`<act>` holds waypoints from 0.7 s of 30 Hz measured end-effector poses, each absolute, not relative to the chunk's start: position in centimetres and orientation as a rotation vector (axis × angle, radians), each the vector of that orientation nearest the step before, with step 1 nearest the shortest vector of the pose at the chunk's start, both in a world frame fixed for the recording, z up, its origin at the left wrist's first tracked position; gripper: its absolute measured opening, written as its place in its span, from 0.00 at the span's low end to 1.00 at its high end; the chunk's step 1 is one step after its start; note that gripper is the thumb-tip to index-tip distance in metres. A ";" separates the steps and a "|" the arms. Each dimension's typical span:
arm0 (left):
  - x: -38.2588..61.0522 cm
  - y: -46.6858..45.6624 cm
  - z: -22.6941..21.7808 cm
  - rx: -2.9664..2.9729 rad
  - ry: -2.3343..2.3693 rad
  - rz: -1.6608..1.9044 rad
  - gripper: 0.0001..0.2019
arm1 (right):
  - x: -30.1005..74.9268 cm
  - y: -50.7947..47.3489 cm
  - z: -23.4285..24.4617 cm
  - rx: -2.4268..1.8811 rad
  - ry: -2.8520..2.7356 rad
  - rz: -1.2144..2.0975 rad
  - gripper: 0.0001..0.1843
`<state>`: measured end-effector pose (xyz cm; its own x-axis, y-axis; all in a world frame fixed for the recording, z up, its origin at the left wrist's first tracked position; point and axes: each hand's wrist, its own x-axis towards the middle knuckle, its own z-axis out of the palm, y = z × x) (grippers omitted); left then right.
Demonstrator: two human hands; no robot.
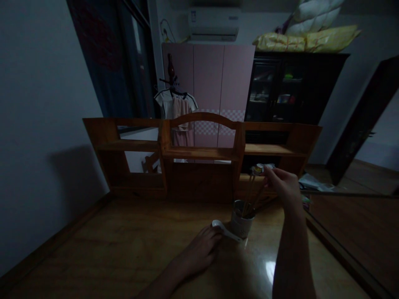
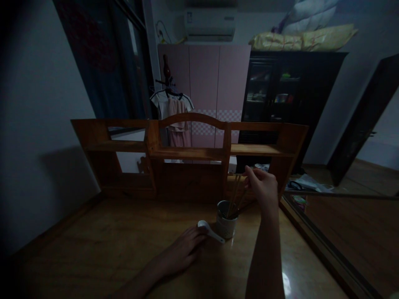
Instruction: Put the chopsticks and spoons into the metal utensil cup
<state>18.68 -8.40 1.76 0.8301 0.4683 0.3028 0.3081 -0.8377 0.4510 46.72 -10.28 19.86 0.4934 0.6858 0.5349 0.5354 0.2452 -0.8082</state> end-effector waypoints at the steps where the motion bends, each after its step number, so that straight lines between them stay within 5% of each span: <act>1: 18.7 -8.4 1.7 2.616 0.588 0.585 0.25 | 46.8 -10.2 19.8 -1.408 -1.157 0.144 0.23; 21: 19.1 -8.0 1.8 2.531 0.602 0.732 0.15 | 47.2 -9.7 19.4 -1.422 -1.152 0.161 0.24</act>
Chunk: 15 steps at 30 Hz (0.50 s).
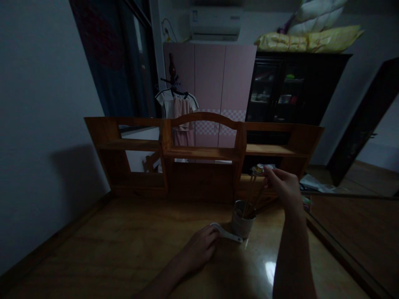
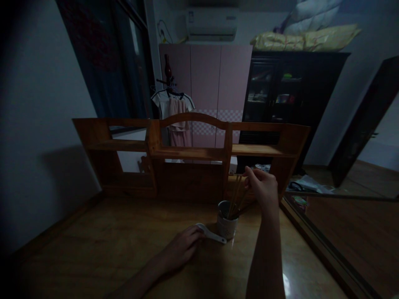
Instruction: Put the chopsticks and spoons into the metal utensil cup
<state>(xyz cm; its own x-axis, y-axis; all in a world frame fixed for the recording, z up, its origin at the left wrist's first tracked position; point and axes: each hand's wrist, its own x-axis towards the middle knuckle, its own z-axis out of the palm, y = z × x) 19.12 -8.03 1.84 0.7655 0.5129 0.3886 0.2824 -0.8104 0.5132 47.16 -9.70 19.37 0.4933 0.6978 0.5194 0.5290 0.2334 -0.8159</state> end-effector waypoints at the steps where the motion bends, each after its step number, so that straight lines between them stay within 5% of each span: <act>1: 19.1 -8.0 1.9 2.512 0.602 0.743 0.15 | 47.1 -9.7 19.4 -1.426 -1.150 0.158 0.24; 15: 19.1 -7.2 0.6 2.584 0.581 0.674 0.29 | 46.9 -10.0 19.5 -1.422 -1.174 0.150 0.24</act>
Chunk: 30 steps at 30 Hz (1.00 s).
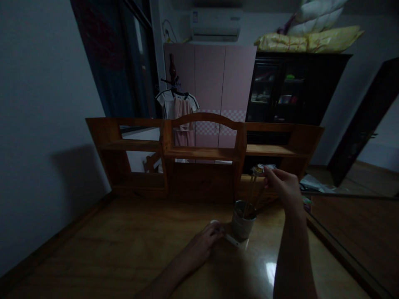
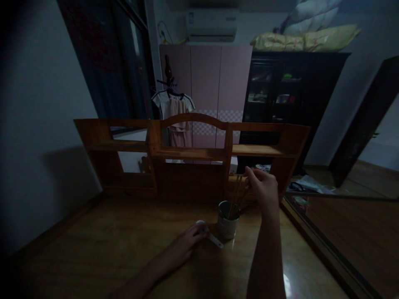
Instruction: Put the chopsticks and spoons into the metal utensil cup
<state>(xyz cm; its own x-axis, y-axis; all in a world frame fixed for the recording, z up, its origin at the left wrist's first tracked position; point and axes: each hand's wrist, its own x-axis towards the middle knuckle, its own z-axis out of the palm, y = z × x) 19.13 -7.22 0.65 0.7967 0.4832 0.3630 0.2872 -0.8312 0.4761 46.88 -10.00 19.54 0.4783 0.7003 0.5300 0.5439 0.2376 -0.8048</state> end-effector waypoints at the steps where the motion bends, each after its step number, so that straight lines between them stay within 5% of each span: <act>1: 19.1 -7.3 0.7 2.597 0.576 0.664 0.29 | 46.9 -10.0 19.6 -1.424 -1.181 0.140 0.24; 8: 19.3 -6.5 0.0 2.633 0.622 0.661 0.27 | 47.1 -9.7 19.3 -1.432 -1.189 0.107 0.24; 18: 19.1 -6.2 0.2 2.904 0.705 0.678 0.12 | 47.2 -9.8 19.1 -1.413 -1.176 0.121 0.24; 30: 18.9 -6.2 0.0 2.833 0.658 0.798 0.18 | 46.1 -10.5 20.0 -1.469 -1.224 0.040 0.24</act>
